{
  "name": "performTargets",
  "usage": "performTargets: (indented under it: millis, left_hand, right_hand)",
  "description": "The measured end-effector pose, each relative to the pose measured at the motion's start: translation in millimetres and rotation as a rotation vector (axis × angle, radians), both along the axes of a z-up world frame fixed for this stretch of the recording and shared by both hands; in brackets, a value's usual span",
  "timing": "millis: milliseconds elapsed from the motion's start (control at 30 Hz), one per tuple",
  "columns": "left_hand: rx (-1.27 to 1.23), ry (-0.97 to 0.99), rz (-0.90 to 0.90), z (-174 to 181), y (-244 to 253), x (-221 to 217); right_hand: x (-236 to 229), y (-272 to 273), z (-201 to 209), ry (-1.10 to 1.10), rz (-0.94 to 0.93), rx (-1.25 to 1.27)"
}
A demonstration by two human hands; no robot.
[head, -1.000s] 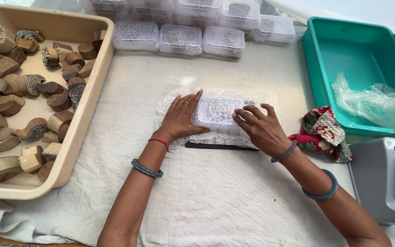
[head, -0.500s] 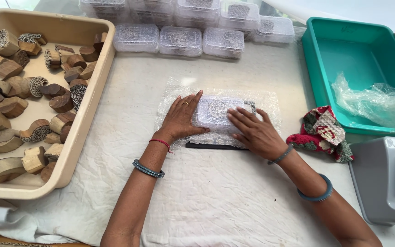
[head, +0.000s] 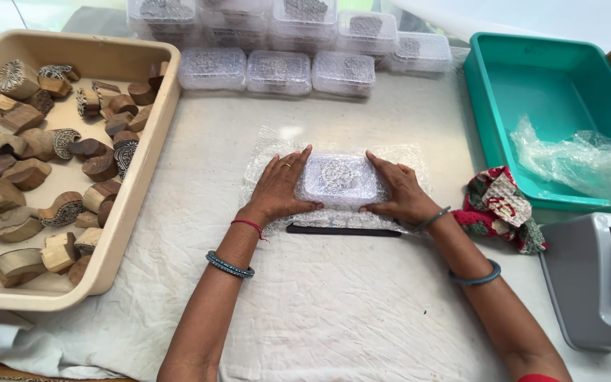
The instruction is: The person retrieves a clear plastic container and wipes it with a cloth. They then pick up a wooden stamp, wipe it, and place it inside the container. The container is closed and wrapped in bubble wrap, which is secured with tape from a dispenser.
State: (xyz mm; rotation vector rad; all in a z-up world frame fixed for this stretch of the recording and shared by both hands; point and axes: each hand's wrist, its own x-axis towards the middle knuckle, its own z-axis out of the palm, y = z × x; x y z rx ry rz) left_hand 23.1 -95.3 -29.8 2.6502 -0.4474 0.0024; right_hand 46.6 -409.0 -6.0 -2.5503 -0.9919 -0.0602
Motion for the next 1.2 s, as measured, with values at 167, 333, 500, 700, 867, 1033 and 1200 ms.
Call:
performTargets:
  millis: [167, 333, 500, 700, 867, 1033, 1200]
  left_hand:
    - [0.037, 0.037, 0.014, 2, -5, 1]
    - [-0.081, 0.226, 0.016, 33, 3, 3]
    - [-0.396, 0.542, 0.084, 62, 15, 12]
    - [-0.567, 0.668, 0.339, 60, 34, 19]
    - [-0.585, 0.578, 0.325, 46, 45, 2]
    - [-0.351, 0.227, 0.359, 65, 37, -20]
    - [-0.02, -0.04, 0.241, 104, 2, -41]
  right_hand:
    - [-8, -5, -4, 0.138, -0.073, 0.097]
    - [2, -7, 13, 0.174, -0.044, 0.279]
    - [8, -7, 44, 0.487, -0.327, 0.216]
    - [35, -6, 42, 0.799, -0.491, 0.151]
    - [38, -33, 31, 0.684, -0.541, 0.1]
    - [-9, -30, 91, 0.137, -0.509, 0.282]
    - [-7, 12, 97, -0.025, -0.239, 0.084]
